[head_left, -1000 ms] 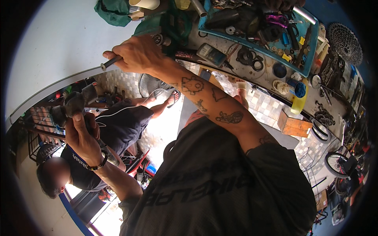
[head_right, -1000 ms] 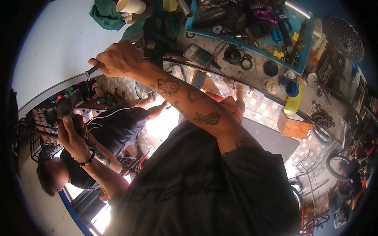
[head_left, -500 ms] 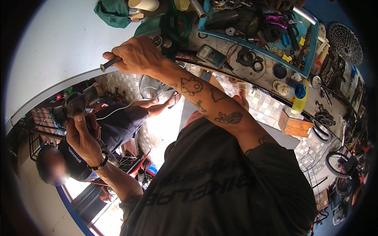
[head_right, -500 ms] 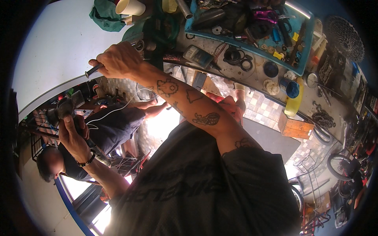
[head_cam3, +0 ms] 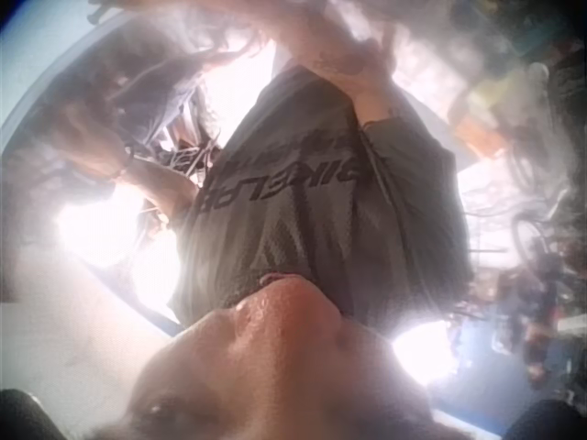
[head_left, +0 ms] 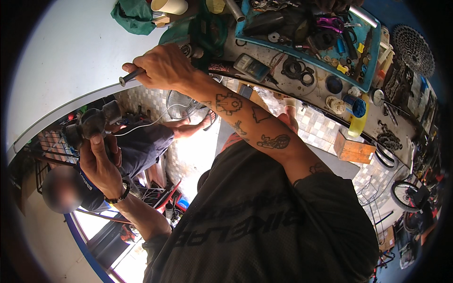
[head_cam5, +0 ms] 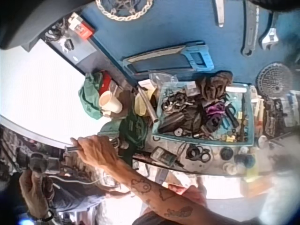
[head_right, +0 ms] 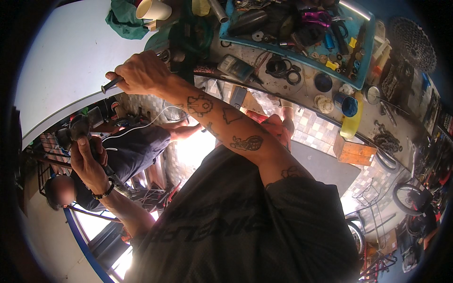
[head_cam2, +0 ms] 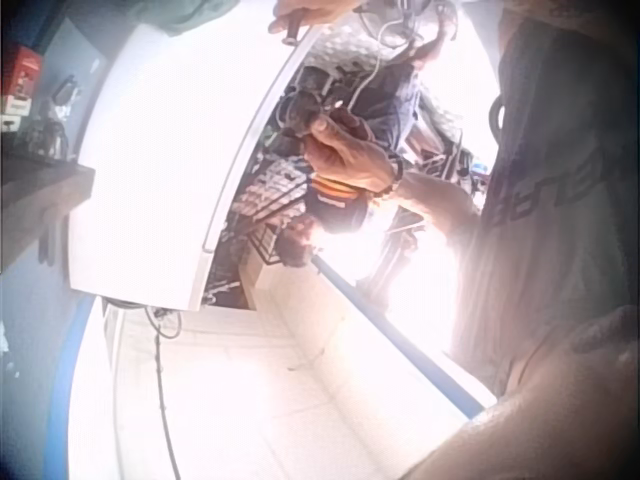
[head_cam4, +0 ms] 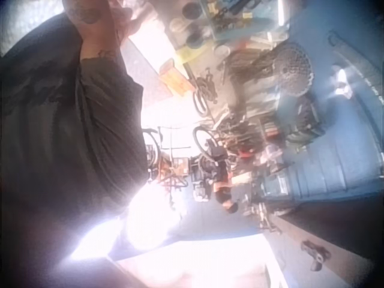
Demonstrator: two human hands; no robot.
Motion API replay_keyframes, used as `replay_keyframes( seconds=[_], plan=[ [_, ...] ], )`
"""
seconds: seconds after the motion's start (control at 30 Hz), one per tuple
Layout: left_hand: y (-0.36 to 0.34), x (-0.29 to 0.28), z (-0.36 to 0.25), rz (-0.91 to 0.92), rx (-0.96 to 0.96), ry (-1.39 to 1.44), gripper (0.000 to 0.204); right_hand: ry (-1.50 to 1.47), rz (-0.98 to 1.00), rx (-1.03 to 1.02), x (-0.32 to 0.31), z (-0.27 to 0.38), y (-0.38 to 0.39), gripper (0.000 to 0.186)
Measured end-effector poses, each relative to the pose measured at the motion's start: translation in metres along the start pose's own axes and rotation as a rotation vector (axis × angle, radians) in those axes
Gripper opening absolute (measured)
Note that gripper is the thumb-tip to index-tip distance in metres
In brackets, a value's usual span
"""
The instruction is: The person works on a bicycle in a workshop, using a hammer and punch to adjust a bearing or hub component. They repeatedly tap the part, inspect it, and place it back on the workbench.
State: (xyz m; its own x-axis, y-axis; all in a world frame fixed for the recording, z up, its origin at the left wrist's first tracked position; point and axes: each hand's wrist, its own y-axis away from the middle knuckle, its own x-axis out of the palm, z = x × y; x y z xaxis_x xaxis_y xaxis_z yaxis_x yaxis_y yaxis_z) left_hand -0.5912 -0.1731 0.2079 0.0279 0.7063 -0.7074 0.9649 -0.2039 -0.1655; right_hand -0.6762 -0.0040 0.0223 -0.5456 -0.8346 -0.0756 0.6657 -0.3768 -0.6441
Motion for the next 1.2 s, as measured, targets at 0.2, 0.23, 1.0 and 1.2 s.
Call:
replay_keyframes(
  seconds=[0.2,0.23,1.0,1.2],
  plan=[
    [0.0,-0.002,0.001,0.004,-0.017,0.009,0.041,-0.011,-0.005,-0.015,-0.001,-0.002,0.001,0.058],
    [0.0,-0.002,0.001,0.007,-0.012,0.008,0.041,-0.014,-0.004,-0.013,-0.002,-0.002,0.001,0.057],
    [-0.015,0.0,-0.049,-0.624,0.263,-0.169,0.054,-0.004,0.073,0.016,-0.005,-0.007,0.002,0.039],
    [-0.028,0.05,0.008,0.142,0.392,-0.787,0.035,-0.19,0.142,0.281,-0.01,-0.006,0.004,0.038]
  ],
)
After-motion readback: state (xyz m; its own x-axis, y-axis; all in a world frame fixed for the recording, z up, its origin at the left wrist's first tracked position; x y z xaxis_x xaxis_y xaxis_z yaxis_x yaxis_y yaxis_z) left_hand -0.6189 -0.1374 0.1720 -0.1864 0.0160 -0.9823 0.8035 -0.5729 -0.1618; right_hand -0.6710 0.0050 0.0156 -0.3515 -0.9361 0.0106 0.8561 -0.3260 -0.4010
